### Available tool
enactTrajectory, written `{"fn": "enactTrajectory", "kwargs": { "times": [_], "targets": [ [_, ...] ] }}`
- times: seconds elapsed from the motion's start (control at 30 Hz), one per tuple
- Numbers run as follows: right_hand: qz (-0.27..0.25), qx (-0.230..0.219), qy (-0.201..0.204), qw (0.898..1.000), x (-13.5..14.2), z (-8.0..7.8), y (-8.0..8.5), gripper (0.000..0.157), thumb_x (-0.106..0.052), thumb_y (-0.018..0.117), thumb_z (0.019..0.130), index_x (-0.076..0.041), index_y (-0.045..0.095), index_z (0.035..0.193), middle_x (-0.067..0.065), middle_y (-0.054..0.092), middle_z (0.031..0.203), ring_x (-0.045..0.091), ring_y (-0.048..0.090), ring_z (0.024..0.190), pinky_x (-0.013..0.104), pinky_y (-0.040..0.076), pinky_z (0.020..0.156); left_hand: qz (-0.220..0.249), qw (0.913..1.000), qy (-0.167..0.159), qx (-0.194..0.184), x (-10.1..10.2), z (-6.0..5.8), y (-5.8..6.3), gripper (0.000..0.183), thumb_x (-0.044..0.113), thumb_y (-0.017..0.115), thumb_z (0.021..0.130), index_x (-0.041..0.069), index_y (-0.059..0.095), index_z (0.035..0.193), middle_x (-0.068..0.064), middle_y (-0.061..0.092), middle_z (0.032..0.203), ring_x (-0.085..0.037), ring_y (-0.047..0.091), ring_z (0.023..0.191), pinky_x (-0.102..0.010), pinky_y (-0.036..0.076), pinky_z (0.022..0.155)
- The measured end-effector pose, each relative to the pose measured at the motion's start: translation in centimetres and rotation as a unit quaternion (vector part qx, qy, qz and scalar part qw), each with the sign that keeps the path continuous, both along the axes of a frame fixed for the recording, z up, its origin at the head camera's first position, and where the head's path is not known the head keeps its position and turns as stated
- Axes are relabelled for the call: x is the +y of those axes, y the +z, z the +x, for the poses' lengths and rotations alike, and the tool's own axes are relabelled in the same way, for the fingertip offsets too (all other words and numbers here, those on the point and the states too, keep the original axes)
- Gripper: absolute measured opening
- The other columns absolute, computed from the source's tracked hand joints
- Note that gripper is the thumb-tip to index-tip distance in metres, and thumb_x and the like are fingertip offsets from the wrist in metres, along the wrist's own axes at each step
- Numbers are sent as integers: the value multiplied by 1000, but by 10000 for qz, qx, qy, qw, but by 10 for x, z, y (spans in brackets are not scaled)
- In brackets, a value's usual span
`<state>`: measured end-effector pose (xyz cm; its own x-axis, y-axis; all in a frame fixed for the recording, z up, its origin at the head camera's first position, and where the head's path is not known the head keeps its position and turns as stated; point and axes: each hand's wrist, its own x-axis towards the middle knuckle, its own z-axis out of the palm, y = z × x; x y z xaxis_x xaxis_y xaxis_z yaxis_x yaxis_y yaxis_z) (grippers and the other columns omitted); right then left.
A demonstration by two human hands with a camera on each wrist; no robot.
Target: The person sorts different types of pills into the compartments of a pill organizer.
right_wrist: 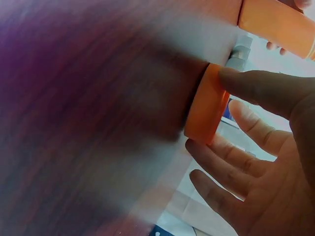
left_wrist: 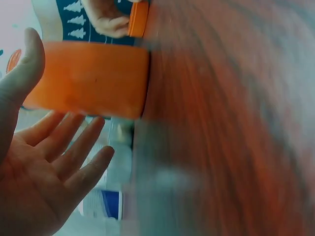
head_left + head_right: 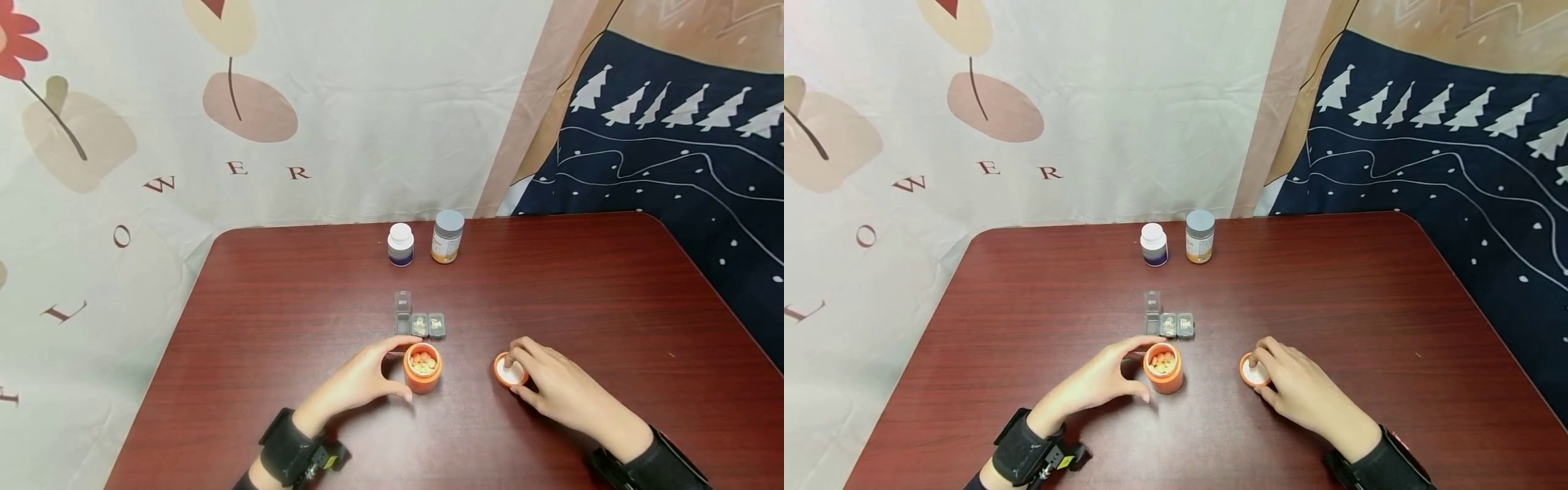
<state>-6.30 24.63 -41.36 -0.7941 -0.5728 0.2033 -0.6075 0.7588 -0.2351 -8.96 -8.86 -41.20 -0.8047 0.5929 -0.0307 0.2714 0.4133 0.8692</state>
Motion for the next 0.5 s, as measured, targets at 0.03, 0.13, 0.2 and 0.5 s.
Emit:
{"fn": "enactTrajectory", "kwargs": {
  "times": [0.03,0.13,0.2,0.5],
  "targets": [
    [19,49,5,10000,1,0,-1,46,-12,90,65,-13,56,97,-2,55,105,16,59,84,38,52,72,74,10000,7,22,-2,-1,0,76,16,89,70,10,56,138,-4,61,133,-21,56,122,-43,43,105],
    [30,182,47,9998,2,0,-2,46,-12,90,64,-12,57,97,-2,55,104,17,60,85,39,52,74,344,9993,66,137,-9,-6,-1,67,12,87,72,8,60,133,-4,64,129,-21,59,118,-41,45,103],
    [19,251,82,9997,1,-1,-2,46,-11,90,64,-12,59,98,-2,56,103,17,60,86,39,52,75,475,9982,213,287,-14,-10,-2,61,12,86,74,8,63,130,-4,65,127,-21,60,116,-42,47,101],
    [57,69,103,9999,-23,-7,6,58,-23,89,72,-4,64,120,8,62,114,26,61,103,47,50,89,548,9869,1448,463,-19,-35,-10,69,6,86,75,0,52,135,-15,62,130,-30,59,118,-46,45,101]
  ]
}}
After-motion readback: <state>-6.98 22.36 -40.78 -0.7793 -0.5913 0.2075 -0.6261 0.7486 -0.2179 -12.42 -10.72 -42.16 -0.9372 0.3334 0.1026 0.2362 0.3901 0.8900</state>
